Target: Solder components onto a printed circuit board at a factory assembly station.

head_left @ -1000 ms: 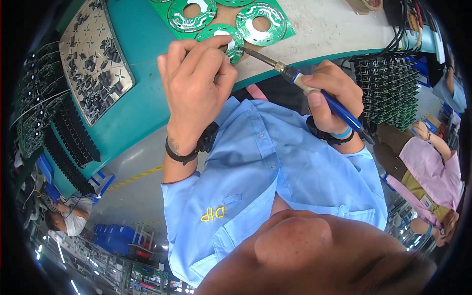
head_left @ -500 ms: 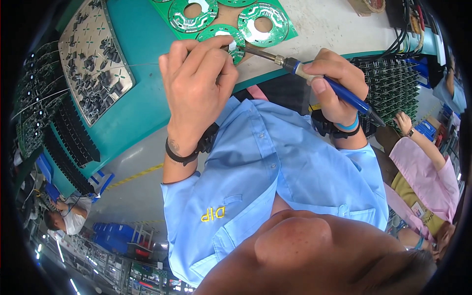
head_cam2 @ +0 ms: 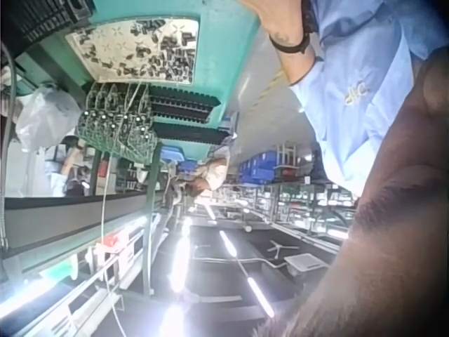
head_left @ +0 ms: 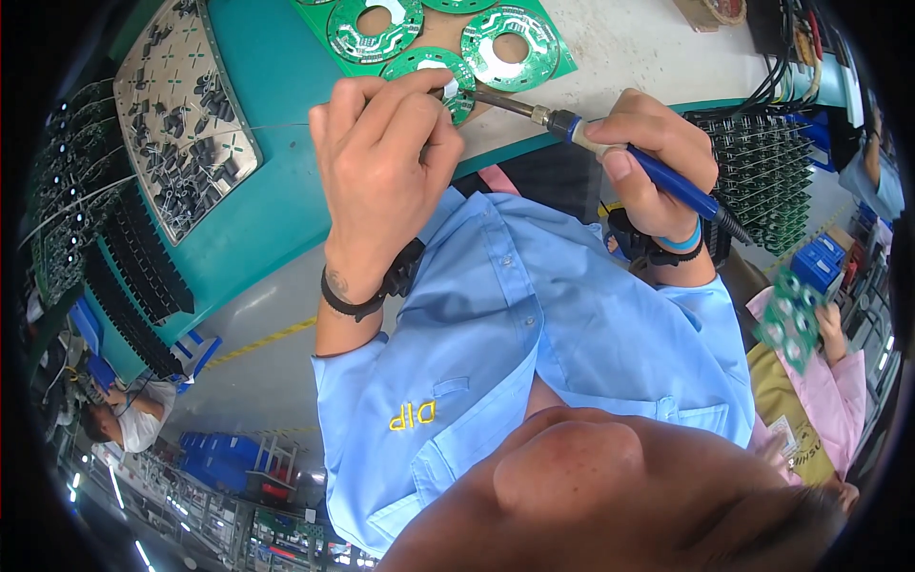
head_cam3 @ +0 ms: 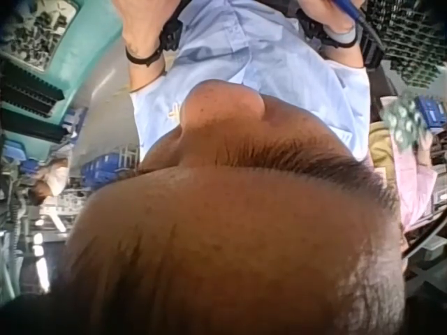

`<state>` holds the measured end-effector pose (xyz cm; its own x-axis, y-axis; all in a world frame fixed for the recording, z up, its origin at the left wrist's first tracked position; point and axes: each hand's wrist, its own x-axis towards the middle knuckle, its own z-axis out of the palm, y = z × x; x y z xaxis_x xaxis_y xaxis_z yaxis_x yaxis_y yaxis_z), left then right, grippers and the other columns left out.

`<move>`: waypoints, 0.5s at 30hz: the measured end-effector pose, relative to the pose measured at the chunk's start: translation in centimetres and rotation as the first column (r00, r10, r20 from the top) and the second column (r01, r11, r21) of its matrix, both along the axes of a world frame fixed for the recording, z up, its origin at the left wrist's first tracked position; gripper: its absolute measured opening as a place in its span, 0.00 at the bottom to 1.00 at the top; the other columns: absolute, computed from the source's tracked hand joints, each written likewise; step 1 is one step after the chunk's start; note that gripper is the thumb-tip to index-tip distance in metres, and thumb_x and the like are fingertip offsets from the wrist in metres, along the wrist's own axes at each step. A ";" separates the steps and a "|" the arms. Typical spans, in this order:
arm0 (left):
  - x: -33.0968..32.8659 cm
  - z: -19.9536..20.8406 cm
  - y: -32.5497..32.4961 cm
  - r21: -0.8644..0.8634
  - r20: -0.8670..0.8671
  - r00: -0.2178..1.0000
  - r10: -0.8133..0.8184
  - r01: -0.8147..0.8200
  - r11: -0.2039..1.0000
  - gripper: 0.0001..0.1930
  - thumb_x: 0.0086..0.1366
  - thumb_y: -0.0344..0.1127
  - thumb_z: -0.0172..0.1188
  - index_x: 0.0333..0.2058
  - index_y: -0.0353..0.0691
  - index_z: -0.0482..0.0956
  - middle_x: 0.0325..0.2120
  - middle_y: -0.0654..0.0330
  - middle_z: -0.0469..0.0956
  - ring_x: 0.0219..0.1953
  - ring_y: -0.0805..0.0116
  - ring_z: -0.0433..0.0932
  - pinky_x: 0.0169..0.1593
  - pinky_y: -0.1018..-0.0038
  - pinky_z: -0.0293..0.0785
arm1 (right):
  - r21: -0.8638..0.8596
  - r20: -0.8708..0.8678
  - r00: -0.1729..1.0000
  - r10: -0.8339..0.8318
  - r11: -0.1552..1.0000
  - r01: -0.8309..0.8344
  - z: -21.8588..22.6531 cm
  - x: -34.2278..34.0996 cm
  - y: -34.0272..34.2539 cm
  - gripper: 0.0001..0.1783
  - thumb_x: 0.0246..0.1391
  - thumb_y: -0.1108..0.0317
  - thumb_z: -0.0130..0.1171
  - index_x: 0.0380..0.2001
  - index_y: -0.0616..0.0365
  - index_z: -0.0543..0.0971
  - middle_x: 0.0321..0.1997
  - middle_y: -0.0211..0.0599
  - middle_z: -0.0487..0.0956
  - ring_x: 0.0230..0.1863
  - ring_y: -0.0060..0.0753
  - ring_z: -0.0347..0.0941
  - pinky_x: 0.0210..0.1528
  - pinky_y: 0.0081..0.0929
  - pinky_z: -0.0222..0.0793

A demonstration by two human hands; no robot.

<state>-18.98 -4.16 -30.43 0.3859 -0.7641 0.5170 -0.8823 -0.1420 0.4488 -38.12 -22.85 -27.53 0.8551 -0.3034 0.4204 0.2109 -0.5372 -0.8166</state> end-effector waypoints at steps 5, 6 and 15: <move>0.0 -0.2 -0.1 -0.007 0.004 1.000 0.001 -0.001 1.000 0.08 0.51 0.26 0.70 0.27 0.44 0.78 0.42 0.71 0.87 0.39 0.65 0.75 0.41 0.67 0.62 | 0.011 0.030 0.999 -0.014 1.000 0.014 0.4 0.5 -0.1 0.09 0.53 0.77 0.66 0.39 0.65 0.86 0.25 0.38 0.80 0.23 0.29 0.72 0.25 0.26 0.65; 0.0 -0.2 -0.1 -0.006 0.004 1.000 0.001 0.000 1.000 0.08 0.51 0.26 0.70 0.27 0.44 0.78 0.42 0.71 0.87 0.39 0.65 0.75 0.41 0.67 0.62 | 0.011 0.031 0.999 -0.014 1.000 0.014 0.4 0.6 -0.2 0.09 0.53 0.77 0.66 0.39 0.65 0.86 0.25 0.38 0.80 0.23 0.29 0.72 0.25 0.26 0.65; 0.0 -0.1 0.0 0.001 0.002 1.000 -0.005 0.005 1.000 0.08 0.51 0.26 0.71 0.27 0.43 0.79 0.42 0.71 0.87 0.40 0.65 0.75 0.40 0.67 0.62 | -0.010 0.017 0.999 0.033 0.999 -0.033 0.6 0.7 -0.8 0.09 0.54 0.76 0.65 0.39 0.67 0.85 0.26 0.39 0.80 0.24 0.30 0.72 0.26 0.27 0.64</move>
